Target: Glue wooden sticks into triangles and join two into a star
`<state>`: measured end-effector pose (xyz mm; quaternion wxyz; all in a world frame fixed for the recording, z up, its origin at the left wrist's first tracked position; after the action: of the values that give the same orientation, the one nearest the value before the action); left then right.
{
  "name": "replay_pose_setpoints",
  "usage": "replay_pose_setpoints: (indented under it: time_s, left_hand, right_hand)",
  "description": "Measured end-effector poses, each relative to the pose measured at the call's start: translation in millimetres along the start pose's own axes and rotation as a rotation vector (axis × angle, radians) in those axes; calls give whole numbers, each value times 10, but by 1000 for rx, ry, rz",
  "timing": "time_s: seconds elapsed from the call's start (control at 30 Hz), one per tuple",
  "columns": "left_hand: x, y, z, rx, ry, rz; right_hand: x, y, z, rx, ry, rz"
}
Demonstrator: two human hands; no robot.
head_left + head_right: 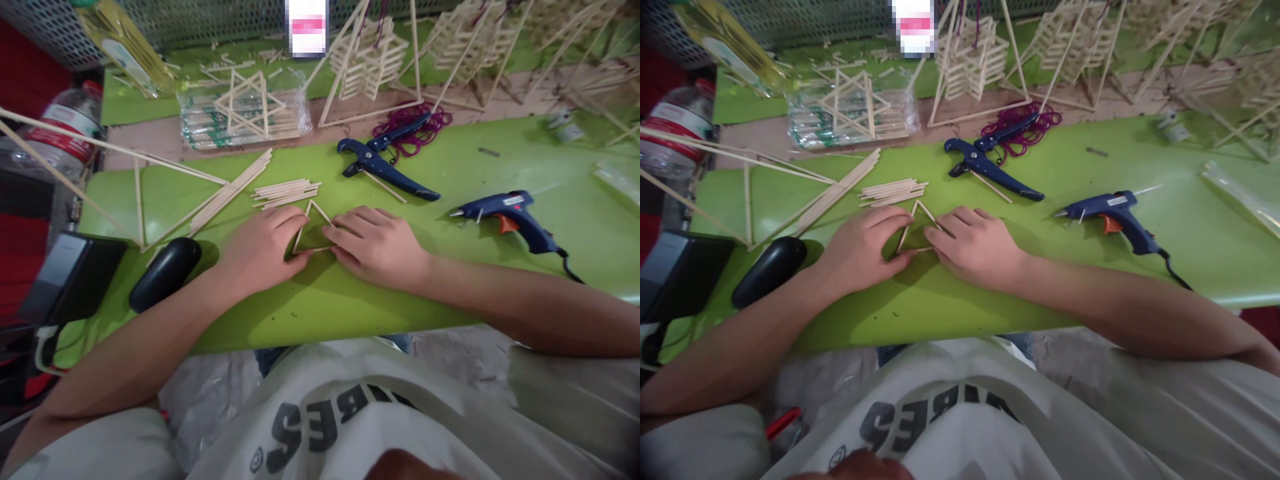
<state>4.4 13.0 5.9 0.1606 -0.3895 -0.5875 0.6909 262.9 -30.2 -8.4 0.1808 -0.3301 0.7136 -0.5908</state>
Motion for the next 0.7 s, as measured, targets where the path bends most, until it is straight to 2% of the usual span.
replay_pose_setpoints:
  time_s: [0.7]
  left_hand:
    - [6,3,5,-10,14,-4]
  right_hand:
    - [0,0,7,-37,-26,22]
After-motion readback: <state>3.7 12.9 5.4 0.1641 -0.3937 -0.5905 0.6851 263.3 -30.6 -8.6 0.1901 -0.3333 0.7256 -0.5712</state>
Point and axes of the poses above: each hand's wrist, its own z-axis away from the middle knuckle, its own y-axis out of the palm, x = y × z, the point moved 2 cm from there along -z, towards the middle knuckle, and after that the axes turned 5 degrees about x, right-handed, at the moved point
